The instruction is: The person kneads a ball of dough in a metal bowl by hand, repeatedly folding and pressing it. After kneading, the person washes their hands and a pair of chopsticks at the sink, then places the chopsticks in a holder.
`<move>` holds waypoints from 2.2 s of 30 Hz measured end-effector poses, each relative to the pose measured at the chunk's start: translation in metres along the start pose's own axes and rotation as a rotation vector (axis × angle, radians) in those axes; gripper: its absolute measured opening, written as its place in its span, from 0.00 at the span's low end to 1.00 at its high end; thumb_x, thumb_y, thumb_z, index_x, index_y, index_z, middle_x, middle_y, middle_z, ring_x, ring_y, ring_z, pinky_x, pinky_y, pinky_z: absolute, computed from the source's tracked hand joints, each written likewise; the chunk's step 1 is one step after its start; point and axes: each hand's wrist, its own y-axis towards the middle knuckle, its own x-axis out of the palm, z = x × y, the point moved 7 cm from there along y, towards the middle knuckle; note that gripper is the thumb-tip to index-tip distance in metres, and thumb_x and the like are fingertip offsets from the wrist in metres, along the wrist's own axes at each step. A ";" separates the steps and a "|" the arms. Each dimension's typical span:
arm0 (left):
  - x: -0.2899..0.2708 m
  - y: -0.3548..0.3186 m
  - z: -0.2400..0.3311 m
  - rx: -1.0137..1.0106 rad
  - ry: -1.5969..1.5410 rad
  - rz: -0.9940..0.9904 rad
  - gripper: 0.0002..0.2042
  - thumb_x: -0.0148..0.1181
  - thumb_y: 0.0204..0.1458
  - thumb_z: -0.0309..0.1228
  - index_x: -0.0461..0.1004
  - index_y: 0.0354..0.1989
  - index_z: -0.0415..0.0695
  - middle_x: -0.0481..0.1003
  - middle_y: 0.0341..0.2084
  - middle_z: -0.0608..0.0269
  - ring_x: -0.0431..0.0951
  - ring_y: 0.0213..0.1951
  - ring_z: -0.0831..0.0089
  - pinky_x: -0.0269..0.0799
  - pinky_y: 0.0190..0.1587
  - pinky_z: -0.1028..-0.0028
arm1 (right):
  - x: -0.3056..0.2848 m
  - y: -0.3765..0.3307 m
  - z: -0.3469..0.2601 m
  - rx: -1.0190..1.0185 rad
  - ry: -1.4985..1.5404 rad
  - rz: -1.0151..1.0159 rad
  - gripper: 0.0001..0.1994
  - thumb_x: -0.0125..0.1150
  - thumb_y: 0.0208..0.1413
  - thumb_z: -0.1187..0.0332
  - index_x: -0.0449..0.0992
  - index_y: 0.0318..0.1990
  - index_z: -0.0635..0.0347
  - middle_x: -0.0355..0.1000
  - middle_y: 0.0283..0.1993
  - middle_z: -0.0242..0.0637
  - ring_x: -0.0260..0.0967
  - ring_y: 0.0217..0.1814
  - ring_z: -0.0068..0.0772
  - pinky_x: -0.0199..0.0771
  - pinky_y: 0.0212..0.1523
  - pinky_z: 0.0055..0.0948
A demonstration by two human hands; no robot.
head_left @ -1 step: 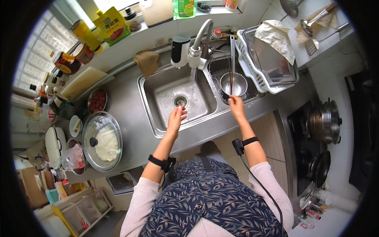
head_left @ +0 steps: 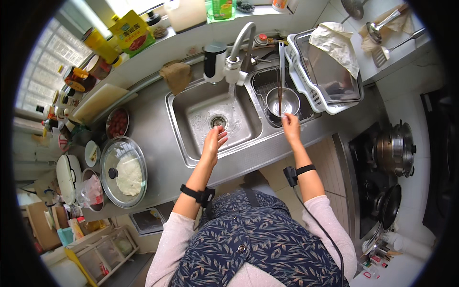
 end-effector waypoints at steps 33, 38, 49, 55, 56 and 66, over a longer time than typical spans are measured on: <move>0.070 0.158 0.001 -0.113 -0.633 0.167 0.13 0.36 0.65 0.41 0.59 0.31 0.48 0.56 0.15 0.73 0.51 0.14 0.81 0.48 0.14 0.80 | 0.122 -0.021 -0.124 0.619 0.660 -0.939 0.17 0.39 0.62 0.54 0.63 0.26 0.53 0.56 0.15 0.24 0.47 0.10 0.16 0.42 0.10 0.21; 0.074 0.155 0.001 -0.074 -0.527 0.157 0.14 0.33 0.65 0.41 0.58 0.29 0.48 0.54 0.16 0.72 0.52 0.15 0.80 0.49 0.16 0.79 | 0.123 -0.030 -0.120 0.822 0.663 -1.062 0.15 0.38 0.63 0.55 0.59 0.28 0.51 0.50 0.14 0.20 0.41 0.10 0.15 0.39 0.10 0.20; 0.069 0.162 0.014 -0.004 -0.649 0.153 0.16 0.36 0.64 0.45 0.62 0.34 0.47 0.54 0.16 0.74 0.52 0.15 0.82 0.51 0.16 0.80 | 0.105 -0.033 -0.129 0.862 0.848 -1.142 0.14 0.37 0.65 0.57 0.59 0.29 0.51 0.51 0.15 0.20 0.41 0.10 0.13 0.39 0.09 0.18; 0.071 0.152 0.005 0.024 -0.457 0.266 0.08 0.36 0.62 0.33 0.61 0.36 0.44 0.60 0.21 0.69 0.56 0.17 0.79 0.54 0.17 0.77 | 0.103 -0.031 -0.123 0.625 0.563 -0.970 0.17 0.39 0.64 0.54 0.61 0.26 0.52 0.51 0.14 0.21 0.42 0.10 0.14 0.40 0.09 0.19; 0.069 0.154 0.012 0.063 -0.502 0.252 0.12 0.33 0.65 0.35 0.61 0.34 0.44 0.59 0.20 0.69 0.54 0.16 0.80 0.52 0.17 0.79 | 0.100 -0.034 -0.121 0.664 0.589 -0.969 0.16 0.39 0.64 0.54 0.60 0.26 0.52 0.51 0.14 0.21 0.42 0.10 0.14 0.41 0.09 0.20; 0.086 0.123 -0.050 -0.211 -0.284 0.149 0.09 0.43 0.62 0.36 0.63 0.32 0.46 0.63 0.18 0.69 0.66 0.23 0.74 0.76 0.41 0.62 | 0.136 -0.026 -0.053 0.730 0.681 -1.062 0.18 0.42 0.62 0.51 0.67 0.31 0.57 0.62 0.17 0.28 0.56 0.12 0.20 0.57 0.13 0.21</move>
